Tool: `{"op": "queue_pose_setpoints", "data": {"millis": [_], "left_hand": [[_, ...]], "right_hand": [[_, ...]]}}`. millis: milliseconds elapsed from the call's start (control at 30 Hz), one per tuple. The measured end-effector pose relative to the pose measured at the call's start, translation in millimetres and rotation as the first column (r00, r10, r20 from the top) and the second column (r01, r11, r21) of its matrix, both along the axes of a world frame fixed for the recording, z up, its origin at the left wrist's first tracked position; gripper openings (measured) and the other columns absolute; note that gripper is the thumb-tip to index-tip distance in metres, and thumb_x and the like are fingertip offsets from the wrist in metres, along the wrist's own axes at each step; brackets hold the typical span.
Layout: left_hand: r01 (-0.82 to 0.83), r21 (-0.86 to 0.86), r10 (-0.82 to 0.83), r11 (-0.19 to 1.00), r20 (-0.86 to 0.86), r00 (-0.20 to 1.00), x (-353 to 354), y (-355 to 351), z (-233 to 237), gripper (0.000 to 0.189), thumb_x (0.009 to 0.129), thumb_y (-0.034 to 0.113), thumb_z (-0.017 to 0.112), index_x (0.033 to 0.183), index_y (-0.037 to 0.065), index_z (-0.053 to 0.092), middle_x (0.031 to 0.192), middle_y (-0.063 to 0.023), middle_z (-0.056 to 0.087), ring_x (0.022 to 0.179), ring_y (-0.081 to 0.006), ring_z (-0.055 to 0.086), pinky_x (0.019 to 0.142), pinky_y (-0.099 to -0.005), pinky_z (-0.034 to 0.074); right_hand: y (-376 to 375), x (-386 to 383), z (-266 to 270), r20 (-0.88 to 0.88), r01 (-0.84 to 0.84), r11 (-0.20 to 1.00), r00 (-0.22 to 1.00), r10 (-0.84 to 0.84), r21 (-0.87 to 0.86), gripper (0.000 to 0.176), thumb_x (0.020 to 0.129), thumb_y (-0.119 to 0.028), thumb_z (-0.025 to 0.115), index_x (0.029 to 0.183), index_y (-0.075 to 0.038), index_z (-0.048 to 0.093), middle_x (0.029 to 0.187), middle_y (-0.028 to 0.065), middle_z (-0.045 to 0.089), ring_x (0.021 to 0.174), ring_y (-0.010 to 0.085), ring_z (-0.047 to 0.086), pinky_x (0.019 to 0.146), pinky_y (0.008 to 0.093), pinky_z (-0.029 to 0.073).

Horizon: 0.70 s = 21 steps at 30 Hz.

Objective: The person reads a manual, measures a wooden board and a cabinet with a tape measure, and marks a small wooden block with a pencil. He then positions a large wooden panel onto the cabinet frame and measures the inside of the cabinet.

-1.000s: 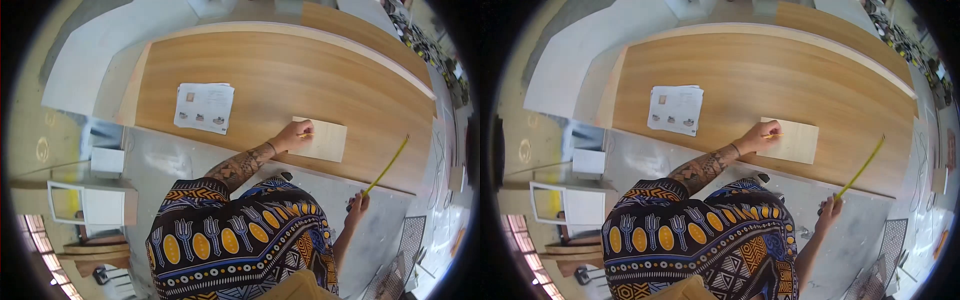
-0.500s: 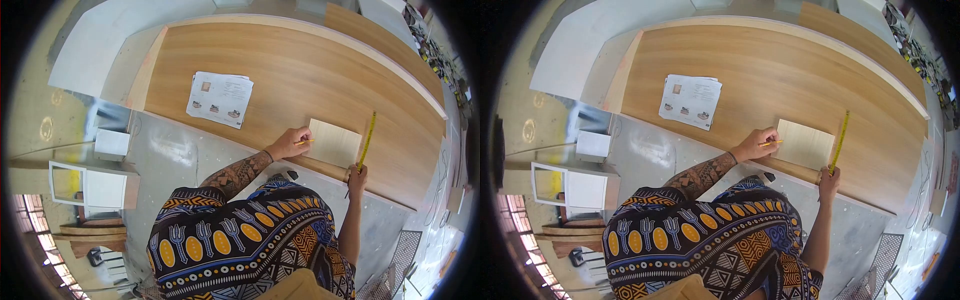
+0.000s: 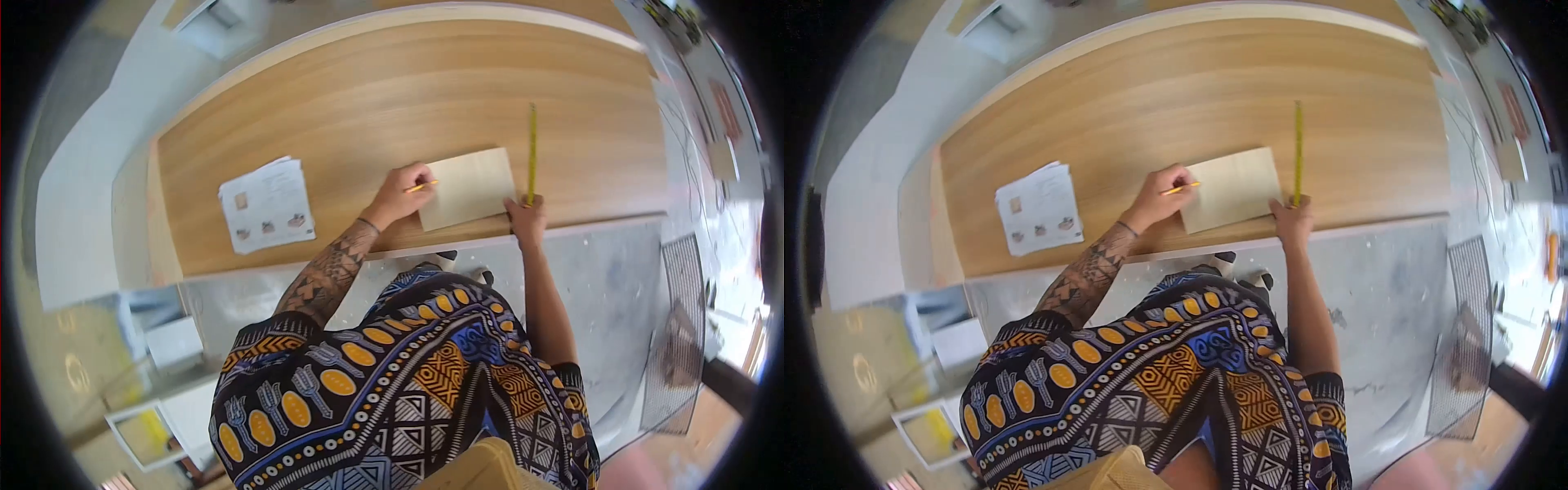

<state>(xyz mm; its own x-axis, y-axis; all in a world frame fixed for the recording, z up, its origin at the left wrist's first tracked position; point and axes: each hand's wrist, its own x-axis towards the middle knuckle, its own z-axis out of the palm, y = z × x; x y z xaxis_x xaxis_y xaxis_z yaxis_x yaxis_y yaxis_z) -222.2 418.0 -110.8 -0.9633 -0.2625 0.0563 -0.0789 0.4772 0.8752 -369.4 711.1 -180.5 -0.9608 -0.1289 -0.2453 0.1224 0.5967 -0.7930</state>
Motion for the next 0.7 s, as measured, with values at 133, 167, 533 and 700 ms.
{"op": "queue_pose_setpoints", "data": {"millis": [133, 167, 533, 700], "left_hand": [[0.053, -0.032, -0.052, 0.998, 0.017, 0.998, -10, 2, 6, 0.01, 0.091, 0.008, 0.073, 0.095, 0.002, 0.066, 0.085, -0.0072, 0.073, 0.072, -0.0107, 0.064, 0.068, -0.0292, 0.055], [0.061, -0.062, -0.059, 0.996, 0.033, 0.998, -14, 2, 7, 0.01, 0.091, 0.009, 0.073, 0.095, 0.002, 0.066, 0.086, -0.0079, 0.074, 0.073, -0.0113, 0.066, 0.068, -0.0295, 0.055], [0.211, -0.077, -0.202, 0.974, 0.109, 0.973, -15, 6, 22, 0.011, 0.09, 0.011, 0.074, 0.088, 0.002, 0.067, 0.079, -0.0077, 0.073, 0.071, -0.0126, 0.069, 0.067, -0.0306, 0.056], [0.277, -0.046, -0.259, 0.96, 0.234, 0.937, -10, 5, 21, 0.011, 0.091, 0.012, 0.075, 0.092, 0.002, 0.07, 0.083, -0.0065, 0.075, 0.073, -0.0122, 0.069, 0.069, -0.0303, 0.056]], "right_hand": [[-7, 7, 19, 0.011, 0.046, 0.998, 0.999, -0.046, 0.051, 0.059, 0.077, -0.034, 0.092, 0.113, 0.003, 0.062, 0.093, 0.0164, 0.069, 0.087, 0.0323, 0.069, 0.078, 0.0458, 0.055], [-8, 9, 21, -0.011, 0.048, 0.998, 0.999, -0.047, 0.05, 0.06, 0.077, -0.033, 0.092, 0.114, 0.003, 0.062, 0.094, 0.0165, 0.07, 0.087, 0.0327, 0.069, 0.079, 0.0455, 0.055], [-10, 10, 21, -0.037, 0.059, 0.992, 0.998, -0.055, 0.112, 0.061, 0.079, -0.036, 0.092, 0.114, 0.003, 0.061, 0.092, 0.0146, 0.069, 0.087, 0.0282, 0.07, 0.079, 0.0422, 0.056], [-8, 10, 30, 0.044, 0.066, 0.995, 0.997, -0.07, 0.074, 0.065, 0.078, -0.037, 0.09, 0.123, 0.002, 0.063, 0.109, 0.0192, 0.074, 0.102, 0.035, 0.072, 0.089, 0.0456, 0.056]]}}
